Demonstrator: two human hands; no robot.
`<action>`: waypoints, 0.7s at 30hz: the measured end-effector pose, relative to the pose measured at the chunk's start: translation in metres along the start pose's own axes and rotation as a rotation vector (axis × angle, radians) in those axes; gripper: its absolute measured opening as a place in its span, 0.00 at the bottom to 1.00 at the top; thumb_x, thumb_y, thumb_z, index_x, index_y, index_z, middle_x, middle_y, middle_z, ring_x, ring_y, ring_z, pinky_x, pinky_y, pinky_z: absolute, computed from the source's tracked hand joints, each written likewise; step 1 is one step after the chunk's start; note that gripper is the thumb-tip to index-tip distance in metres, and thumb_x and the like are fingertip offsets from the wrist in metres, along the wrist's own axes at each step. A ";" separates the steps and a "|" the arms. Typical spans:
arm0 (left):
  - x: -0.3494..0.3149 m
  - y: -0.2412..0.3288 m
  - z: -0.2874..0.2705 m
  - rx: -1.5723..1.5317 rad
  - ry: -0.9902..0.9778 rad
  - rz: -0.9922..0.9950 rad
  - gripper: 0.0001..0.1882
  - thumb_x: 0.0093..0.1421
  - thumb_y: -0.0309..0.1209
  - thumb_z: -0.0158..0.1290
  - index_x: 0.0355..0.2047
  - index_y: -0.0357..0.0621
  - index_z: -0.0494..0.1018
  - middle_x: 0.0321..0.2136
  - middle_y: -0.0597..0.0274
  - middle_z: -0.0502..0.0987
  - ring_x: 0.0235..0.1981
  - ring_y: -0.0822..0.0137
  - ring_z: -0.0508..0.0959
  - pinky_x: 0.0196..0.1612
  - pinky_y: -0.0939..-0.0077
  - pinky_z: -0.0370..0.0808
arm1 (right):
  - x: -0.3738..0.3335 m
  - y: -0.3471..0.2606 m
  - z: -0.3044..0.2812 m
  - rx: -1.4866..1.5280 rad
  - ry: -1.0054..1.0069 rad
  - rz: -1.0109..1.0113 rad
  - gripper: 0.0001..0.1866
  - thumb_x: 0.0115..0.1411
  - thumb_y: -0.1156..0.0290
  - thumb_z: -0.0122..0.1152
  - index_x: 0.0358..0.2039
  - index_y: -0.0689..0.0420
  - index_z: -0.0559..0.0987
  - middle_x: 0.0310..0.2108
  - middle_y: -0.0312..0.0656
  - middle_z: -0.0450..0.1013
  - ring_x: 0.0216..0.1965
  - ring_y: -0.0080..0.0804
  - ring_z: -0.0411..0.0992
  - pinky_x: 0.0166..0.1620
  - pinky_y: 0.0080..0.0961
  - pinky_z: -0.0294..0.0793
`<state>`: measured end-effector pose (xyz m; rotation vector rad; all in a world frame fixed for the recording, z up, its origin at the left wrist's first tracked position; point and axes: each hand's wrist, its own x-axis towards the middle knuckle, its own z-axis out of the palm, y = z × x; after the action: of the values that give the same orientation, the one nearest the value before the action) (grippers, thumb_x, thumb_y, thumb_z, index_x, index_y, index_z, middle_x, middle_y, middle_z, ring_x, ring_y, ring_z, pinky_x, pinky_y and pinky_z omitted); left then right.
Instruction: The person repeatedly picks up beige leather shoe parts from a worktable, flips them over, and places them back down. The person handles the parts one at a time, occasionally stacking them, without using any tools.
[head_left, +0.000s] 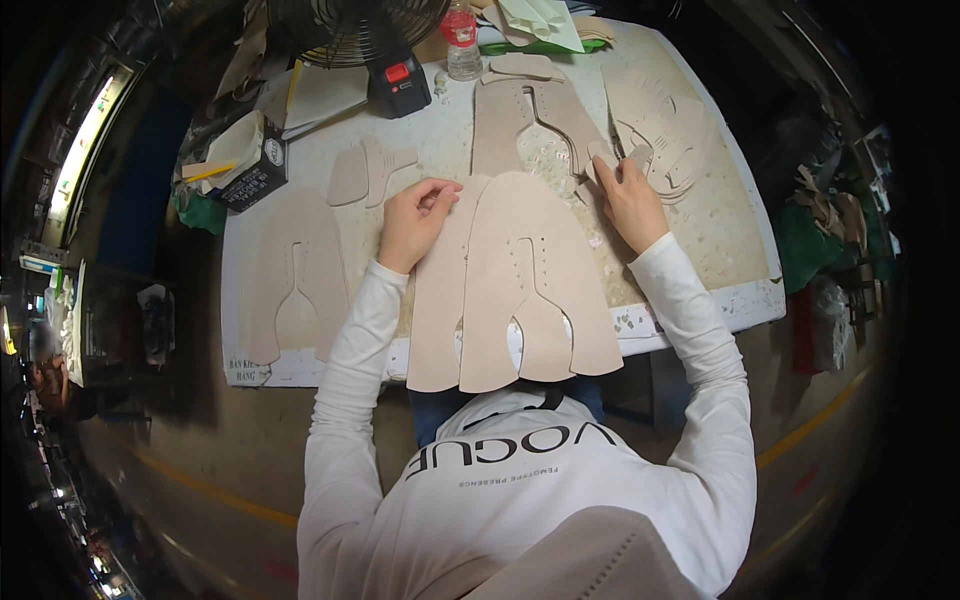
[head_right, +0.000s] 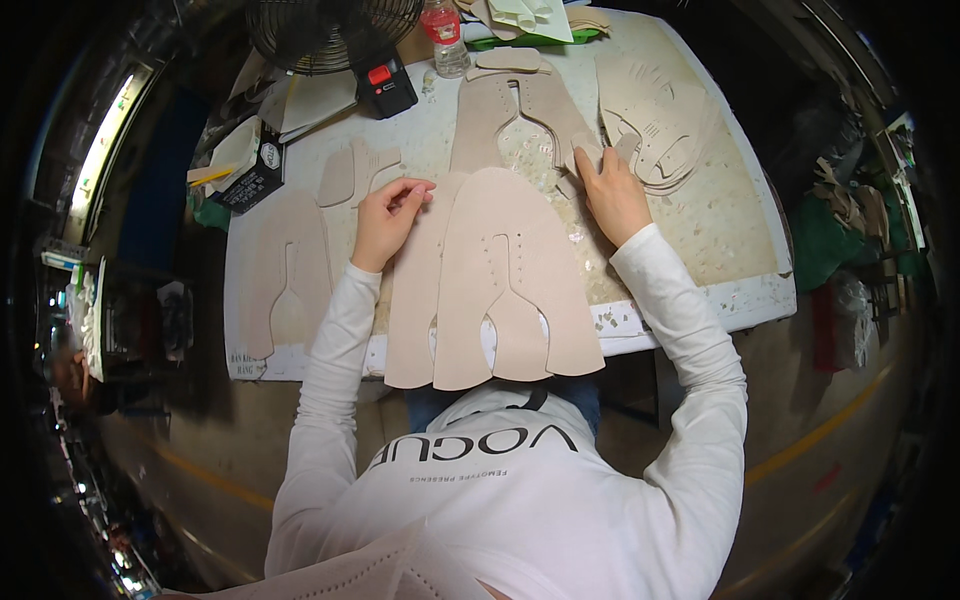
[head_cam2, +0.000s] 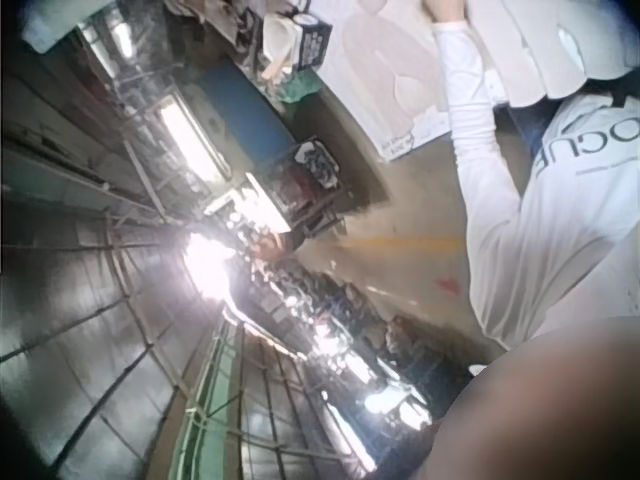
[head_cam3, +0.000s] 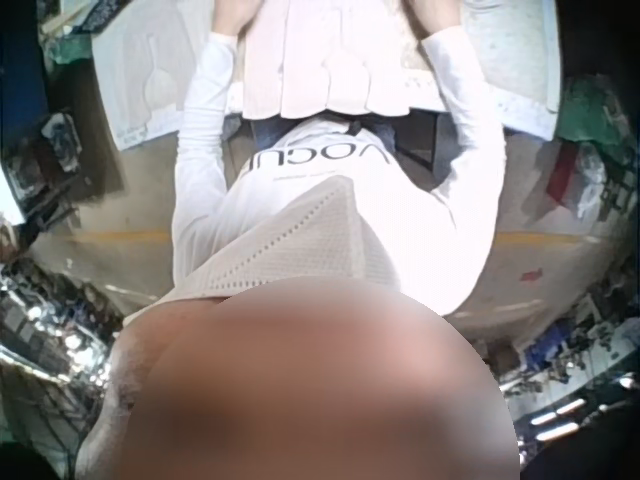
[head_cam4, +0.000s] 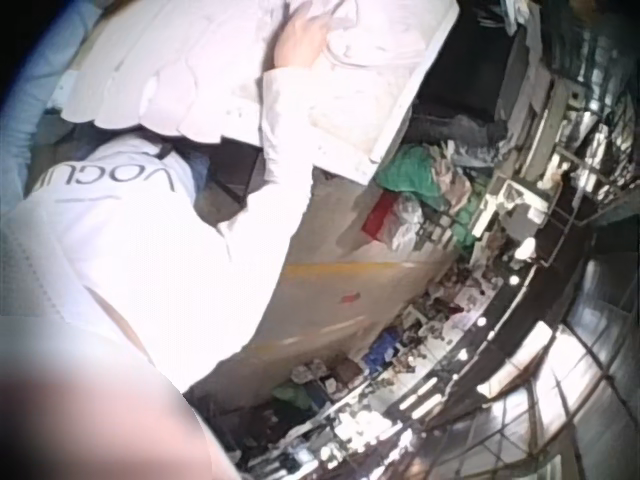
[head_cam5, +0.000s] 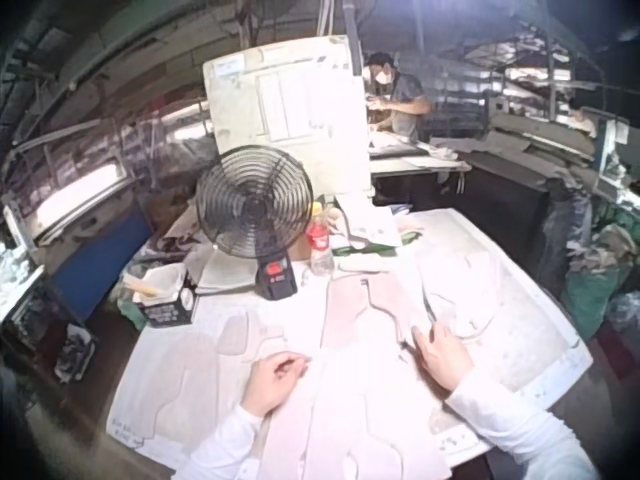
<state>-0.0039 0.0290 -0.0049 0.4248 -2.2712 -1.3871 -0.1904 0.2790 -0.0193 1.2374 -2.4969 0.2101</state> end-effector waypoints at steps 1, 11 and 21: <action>0.000 0.000 0.000 0.008 -0.001 -0.007 0.09 0.61 0.30 0.50 0.36 0.40 0.77 0.26 0.67 0.79 0.25 0.81 0.73 0.31 0.88 0.69 | 0.001 0.001 0.001 -0.016 -0.001 0.002 0.26 0.49 0.75 0.59 0.51 0.53 0.68 0.37 0.48 0.65 0.35 0.45 0.72 0.36 0.35 0.74; 0.002 0.004 -0.003 -0.027 0.003 0.001 0.10 0.62 0.32 0.49 0.37 0.40 0.77 0.27 0.67 0.79 0.25 0.81 0.73 0.30 0.87 0.71 | 0.027 0.024 -0.059 0.652 0.024 0.141 0.28 0.45 0.75 0.55 0.51 0.52 0.71 0.40 0.45 0.74 0.36 0.36 0.74 0.39 0.27 0.74; 0.003 -0.004 -0.002 -0.059 0.016 -0.028 0.10 0.62 0.31 0.49 0.38 0.39 0.77 0.28 0.66 0.79 0.26 0.80 0.73 0.32 0.87 0.71 | 0.038 -0.052 -0.038 1.713 -0.790 0.059 0.36 0.48 0.77 0.53 0.61 0.53 0.61 0.48 0.35 0.68 0.45 0.19 0.67 0.50 0.16 0.66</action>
<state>-0.0053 0.0239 -0.0073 0.4484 -2.2134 -1.4550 -0.1620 0.2298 0.0287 1.9105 -2.6343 2.7082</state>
